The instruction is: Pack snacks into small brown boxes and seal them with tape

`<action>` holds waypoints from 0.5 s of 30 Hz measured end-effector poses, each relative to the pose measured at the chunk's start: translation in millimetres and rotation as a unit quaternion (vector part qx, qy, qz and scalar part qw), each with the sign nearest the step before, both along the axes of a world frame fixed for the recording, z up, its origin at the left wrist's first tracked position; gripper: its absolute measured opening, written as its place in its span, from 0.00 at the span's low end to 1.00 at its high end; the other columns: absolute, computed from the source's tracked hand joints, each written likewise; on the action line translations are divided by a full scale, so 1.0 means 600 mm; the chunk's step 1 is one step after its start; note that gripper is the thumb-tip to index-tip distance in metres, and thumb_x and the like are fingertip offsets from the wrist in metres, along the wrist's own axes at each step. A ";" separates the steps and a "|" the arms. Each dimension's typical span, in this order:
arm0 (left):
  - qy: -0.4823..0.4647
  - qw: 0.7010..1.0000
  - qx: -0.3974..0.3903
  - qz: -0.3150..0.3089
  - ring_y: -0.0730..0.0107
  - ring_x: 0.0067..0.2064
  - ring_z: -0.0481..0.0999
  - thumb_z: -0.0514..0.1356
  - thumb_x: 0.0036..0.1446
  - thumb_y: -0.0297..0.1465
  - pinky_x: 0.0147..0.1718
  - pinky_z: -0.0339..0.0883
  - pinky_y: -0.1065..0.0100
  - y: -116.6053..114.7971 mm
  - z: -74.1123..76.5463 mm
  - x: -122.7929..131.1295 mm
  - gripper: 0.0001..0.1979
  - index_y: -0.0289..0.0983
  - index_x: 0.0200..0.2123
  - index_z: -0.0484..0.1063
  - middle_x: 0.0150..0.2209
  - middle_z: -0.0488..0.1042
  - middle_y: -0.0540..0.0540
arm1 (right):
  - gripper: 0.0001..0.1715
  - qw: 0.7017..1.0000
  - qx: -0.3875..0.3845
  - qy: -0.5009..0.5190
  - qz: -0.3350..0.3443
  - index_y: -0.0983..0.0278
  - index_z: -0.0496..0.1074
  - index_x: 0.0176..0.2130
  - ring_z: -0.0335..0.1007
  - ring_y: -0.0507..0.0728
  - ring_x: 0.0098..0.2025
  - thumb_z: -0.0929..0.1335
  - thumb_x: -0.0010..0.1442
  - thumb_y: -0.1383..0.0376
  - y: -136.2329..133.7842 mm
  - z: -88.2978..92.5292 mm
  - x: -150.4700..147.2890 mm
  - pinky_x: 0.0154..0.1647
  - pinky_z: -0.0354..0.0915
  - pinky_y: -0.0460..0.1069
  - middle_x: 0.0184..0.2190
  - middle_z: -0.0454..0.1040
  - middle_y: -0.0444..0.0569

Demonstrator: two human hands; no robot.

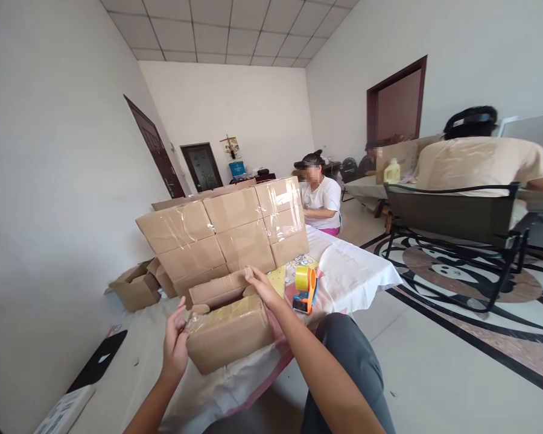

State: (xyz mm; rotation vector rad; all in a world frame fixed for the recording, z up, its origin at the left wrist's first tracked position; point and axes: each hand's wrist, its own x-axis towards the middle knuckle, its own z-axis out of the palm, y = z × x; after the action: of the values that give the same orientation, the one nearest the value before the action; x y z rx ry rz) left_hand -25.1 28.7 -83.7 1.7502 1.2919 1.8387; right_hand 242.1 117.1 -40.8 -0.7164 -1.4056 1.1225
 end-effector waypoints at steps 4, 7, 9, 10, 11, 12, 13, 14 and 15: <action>0.106 0.993 0.001 0.050 0.69 0.37 0.72 0.51 0.64 0.33 0.44 0.69 0.62 -0.005 0.000 -0.002 0.23 0.40 0.61 0.64 0.72 0.58 0.41 | 0.33 0.997 0.074 -0.034 -0.014 0.62 0.83 0.43 0.65 0.63 0.65 0.64 0.63 0.41 0.004 0.002 0.008 0.70 0.55 0.60 0.50 0.80 0.56; 0.160 0.986 -0.010 0.034 0.59 0.56 0.74 0.48 0.64 0.33 0.59 0.66 0.56 0.000 -0.002 -0.014 0.22 0.40 0.59 0.68 0.63 0.71 0.43 | 0.31 0.990 0.104 -0.099 -0.001 0.62 0.83 0.30 0.63 0.65 0.66 0.67 0.60 0.40 -0.003 0.003 0.021 0.71 0.52 0.61 0.45 0.82 0.57; 0.200 0.979 -0.018 0.033 0.57 0.61 0.73 0.48 0.63 0.34 0.61 0.65 0.55 0.006 -0.001 -0.023 0.21 0.40 0.55 0.72 0.57 0.77 0.43 | 0.30 0.985 0.106 -0.136 0.011 0.61 0.84 0.32 0.63 0.65 0.66 0.68 0.60 0.40 -0.013 0.007 0.034 0.72 0.50 0.62 0.48 0.81 0.56; 0.223 0.974 -0.023 0.039 0.56 0.60 0.74 0.49 0.64 0.36 0.60 0.67 0.55 0.008 0.001 -0.027 0.20 0.40 0.53 0.74 0.55 0.78 0.44 | 0.31 0.983 0.104 -0.152 0.017 0.61 0.84 0.34 0.61 0.65 0.67 0.65 0.62 0.40 -0.020 0.012 0.043 0.72 0.49 0.62 0.51 0.80 0.55; 0.247 0.967 -0.028 0.046 0.56 0.59 0.75 0.49 0.64 0.37 0.59 0.69 0.56 0.010 0.005 -0.031 0.20 0.41 0.52 0.75 0.55 0.78 0.44 | 0.33 0.980 0.100 -0.171 0.017 0.60 0.84 0.36 0.59 0.64 0.69 0.62 0.65 0.40 -0.027 0.018 0.053 0.73 0.47 0.62 0.56 0.77 0.54; 0.274 0.960 -0.032 0.047 0.56 0.59 0.76 0.50 0.65 0.39 0.57 0.71 0.57 0.010 0.011 -0.033 0.20 0.41 0.52 0.76 0.55 0.79 0.45 | 0.35 0.976 0.096 -0.195 0.008 0.59 0.84 0.38 0.56 0.63 0.71 0.59 0.67 0.40 -0.033 0.024 0.065 0.73 0.45 0.62 0.60 0.74 0.52; 0.304 0.951 -0.039 0.041 0.57 0.59 0.76 0.50 0.66 0.41 0.57 0.72 0.59 0.009 0.020 -0.034 0.21 0.42 0.53 0.76 0.56 0.78 0.46 | 0.37 0.971 0.094 -0.221 -0.014 0.59 0.84 0.39 0.53 0.62 0.72 0.56 0.69 0.41 -0.039 0.031 0.080 0.74 0.42 0.63 0.64 0.70 0.49; 0.336 0.940 -0.047 0.030 0.58 0.60 0.76 0.51 0.66 0.43 0.56 0.72 0.60 0.007 0.029 -0.034 0.22 0.44 0.54 0.77 0.57 0.78 0.47 | 0.39 0.965 0.092 -0.243 -0.048 0.59 0.84 0.38 0.50 0.63 0.73 0.55 0.69 0.41 -0.043 0.038 0.097 0.74 0.39 0.63 0.67 0.66 0.47; 0.367 0.928 -0.059 0.019 0.58 0.60 0.76 0.51 0.66 0.45 0.56 0.73 0.62 0.003 0.040 -0.033 0.22 0.45 0.55 0.77 0.58 0.77 0.49 | 0.38 0.959 0.089 -0.253 -0.091 0.59 0.84 0.37 0.49 0.64 0.73 0.55 0.69 0.41 -0.047 0.043 0.116 0.74 0.38 0.64 0.68 0.64 0.47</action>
State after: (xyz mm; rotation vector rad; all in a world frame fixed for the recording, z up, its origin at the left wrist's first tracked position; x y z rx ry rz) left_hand -44.7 30.7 -59.8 2.4638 1.6358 1.0900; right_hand 311.8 89.2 -15.3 -1.0258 -1.7993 0.6785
